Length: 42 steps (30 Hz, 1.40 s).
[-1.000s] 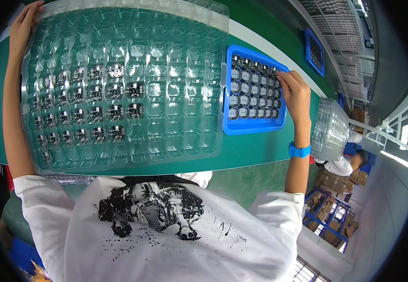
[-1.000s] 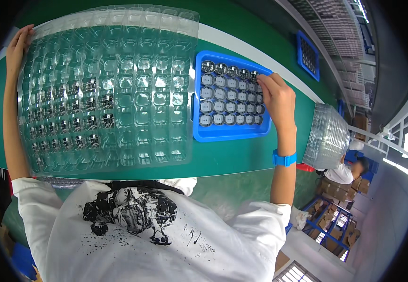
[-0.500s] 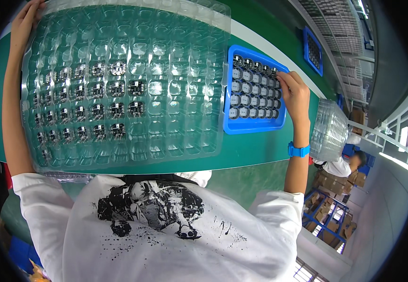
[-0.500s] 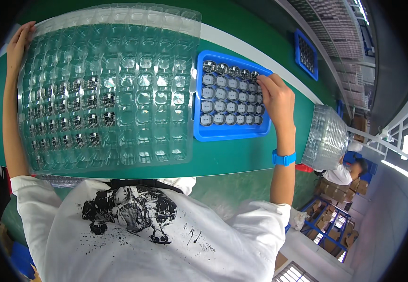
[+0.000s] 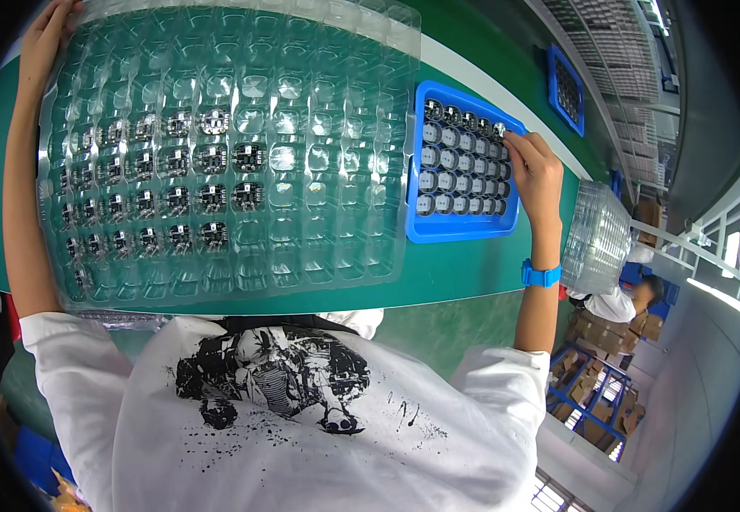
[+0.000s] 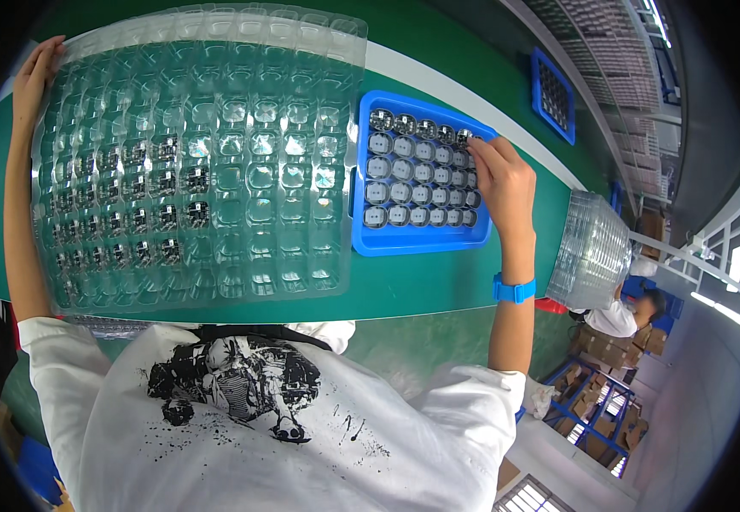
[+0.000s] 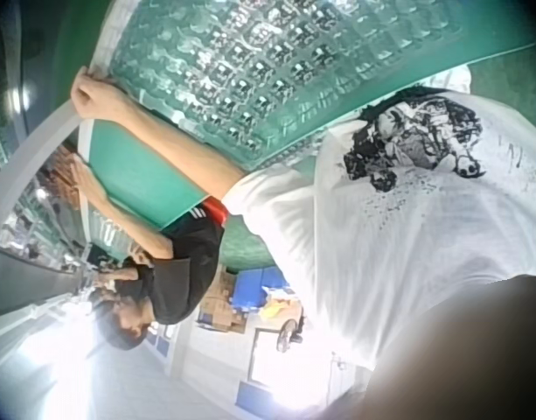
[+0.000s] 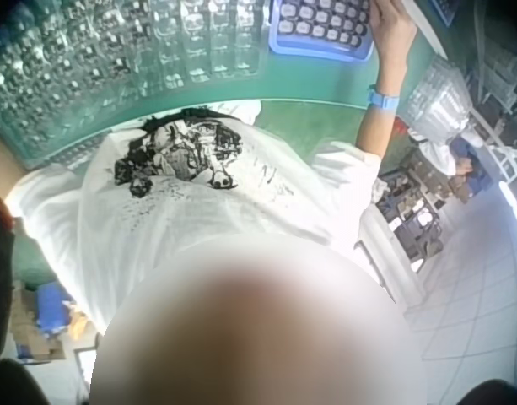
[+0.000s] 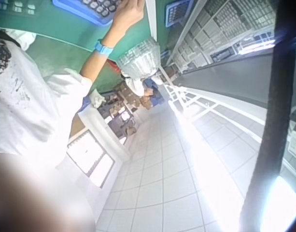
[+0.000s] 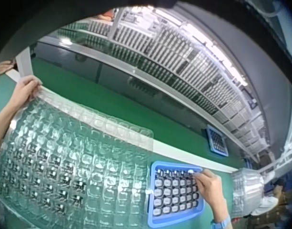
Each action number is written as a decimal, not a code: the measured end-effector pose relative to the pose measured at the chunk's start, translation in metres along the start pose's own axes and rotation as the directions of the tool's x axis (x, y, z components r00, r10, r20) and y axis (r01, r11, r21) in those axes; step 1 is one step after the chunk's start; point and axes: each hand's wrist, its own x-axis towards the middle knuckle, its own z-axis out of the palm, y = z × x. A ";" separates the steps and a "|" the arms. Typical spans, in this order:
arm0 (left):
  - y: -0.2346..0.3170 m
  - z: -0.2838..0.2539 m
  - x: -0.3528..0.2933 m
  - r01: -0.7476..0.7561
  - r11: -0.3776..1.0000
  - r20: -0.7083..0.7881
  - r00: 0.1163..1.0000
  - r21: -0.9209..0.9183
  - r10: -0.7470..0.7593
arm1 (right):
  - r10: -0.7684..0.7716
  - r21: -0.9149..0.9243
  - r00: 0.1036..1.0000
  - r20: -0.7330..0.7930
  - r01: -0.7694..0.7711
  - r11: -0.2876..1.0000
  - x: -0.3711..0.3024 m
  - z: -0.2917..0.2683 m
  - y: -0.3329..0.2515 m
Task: Placing small electronic switches into a grid tray at an assembly station.
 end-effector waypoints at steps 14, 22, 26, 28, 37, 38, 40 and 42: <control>0.001 0.000 0.000 -0.031 0.999 0.006 1.000 -0.013 0.031 | -0.009 0.000 1.000 0.020 0.009 1.000 -0.004 0.003 0.004; 0.004 0.001 -0.002 -0.013 0.999 -0.001 1.000 0.031 0.013 | 0.073 0.068 0.997 0.013 -0.074 0.995 0.000 0.001 -0.003; 0.002 0.000 -0.001 -0.067 0.995 0.004 0.998 0.074 0.067 | 0.078 0.131 0.997 -0.015 -0.075 0.988 0.002 -0.004 0.001; 0.001 -0.001 0.000 -0.032 0.999 0.004 0.999 0.038 0.032 | 0.084 0.082 0.994 -0.066 -0.078 0.994 0.002 -0.008 0.005; -0.001 -0.003 0.000 -0.085 0.993 0.006 0.996 0.077 0.085 | 0.012 -0.093 1.000 -0.010 -0.013 0.996 -0.010 -0.006 0.020; 0.000 -0.001 0.000 -0.087 0.993 0.009 0.996 0.074 0.086 | 0.016 -0.095 1.000 -0.010 -0.017 0.995 -0.010 -0.007 0.019; 0.004 0.002 -0.002 -0.027 0.999 -0.024 0.999 0.043 0.028 | 0.025 -0.113 0.999 0.029 -0.021 0.993 -0.009 -0.006 0.019; 0.004 0.002 -0.002 -0.048 0.998 -0.029 0.998 0.052 0.049 | 0.011 -0.100 0.999 0.031 -0.007 0.995 -0.009 -0.004 0.023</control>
